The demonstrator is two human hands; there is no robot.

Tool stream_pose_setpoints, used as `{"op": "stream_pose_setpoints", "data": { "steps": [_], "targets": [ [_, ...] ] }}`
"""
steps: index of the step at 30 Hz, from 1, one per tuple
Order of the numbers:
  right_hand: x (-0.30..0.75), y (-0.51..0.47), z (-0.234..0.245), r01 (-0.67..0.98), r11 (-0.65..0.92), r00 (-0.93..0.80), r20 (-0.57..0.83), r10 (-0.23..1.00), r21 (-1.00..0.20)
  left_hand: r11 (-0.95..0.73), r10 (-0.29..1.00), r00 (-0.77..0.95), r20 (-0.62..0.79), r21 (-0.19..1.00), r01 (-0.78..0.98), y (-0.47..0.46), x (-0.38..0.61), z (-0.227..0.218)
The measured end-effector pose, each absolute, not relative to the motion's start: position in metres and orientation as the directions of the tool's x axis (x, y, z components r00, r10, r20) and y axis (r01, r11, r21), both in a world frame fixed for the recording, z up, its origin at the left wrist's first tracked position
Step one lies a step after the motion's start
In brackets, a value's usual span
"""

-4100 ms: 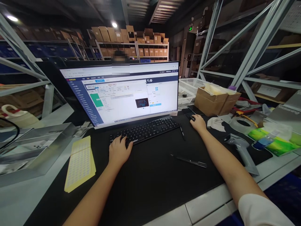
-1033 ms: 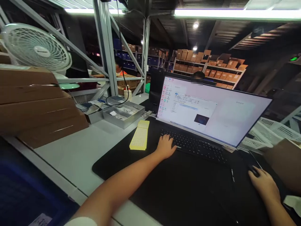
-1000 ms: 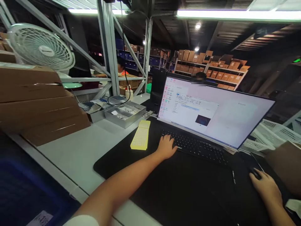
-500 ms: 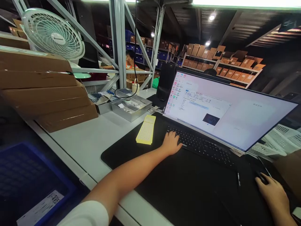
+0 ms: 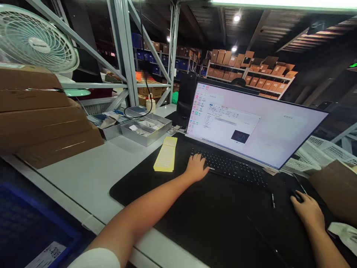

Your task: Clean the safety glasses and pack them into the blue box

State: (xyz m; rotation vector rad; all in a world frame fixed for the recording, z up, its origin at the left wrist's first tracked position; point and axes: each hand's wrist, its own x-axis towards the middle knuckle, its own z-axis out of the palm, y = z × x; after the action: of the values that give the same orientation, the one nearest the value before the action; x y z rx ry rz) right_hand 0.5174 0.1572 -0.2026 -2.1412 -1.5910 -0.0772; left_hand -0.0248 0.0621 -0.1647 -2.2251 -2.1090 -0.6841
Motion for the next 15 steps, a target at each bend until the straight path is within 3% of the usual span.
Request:
{"op": "stream_pose_setpoints", "data": {
  "steps": [4,9,15],
  "targets": [
    [0.5132,0.1552,-0.202,0.919,-0.169,0.312,0.398,0.863,-0.355,-0.099,0.946,0.002,0.325,0.284,0.954,0.0647,-0.0249,-0.1678],
    [0.5139,0.1577,-0.2026,0.917,-0.176,0.309,0.356,0.882,-0.359,-0.097,0.945,0.001,0.328,0.275,0.957,0.0667,-0.0252,-0.1688],
    [0.5104,0.1514,-0.2006,0.89,-0.177,0.369,0.437,0.82,-0.42,-0.096,0.946,0.006,0.325,0.261,0.96,0.0671,-0.0251,-0.168]
  ]
}}
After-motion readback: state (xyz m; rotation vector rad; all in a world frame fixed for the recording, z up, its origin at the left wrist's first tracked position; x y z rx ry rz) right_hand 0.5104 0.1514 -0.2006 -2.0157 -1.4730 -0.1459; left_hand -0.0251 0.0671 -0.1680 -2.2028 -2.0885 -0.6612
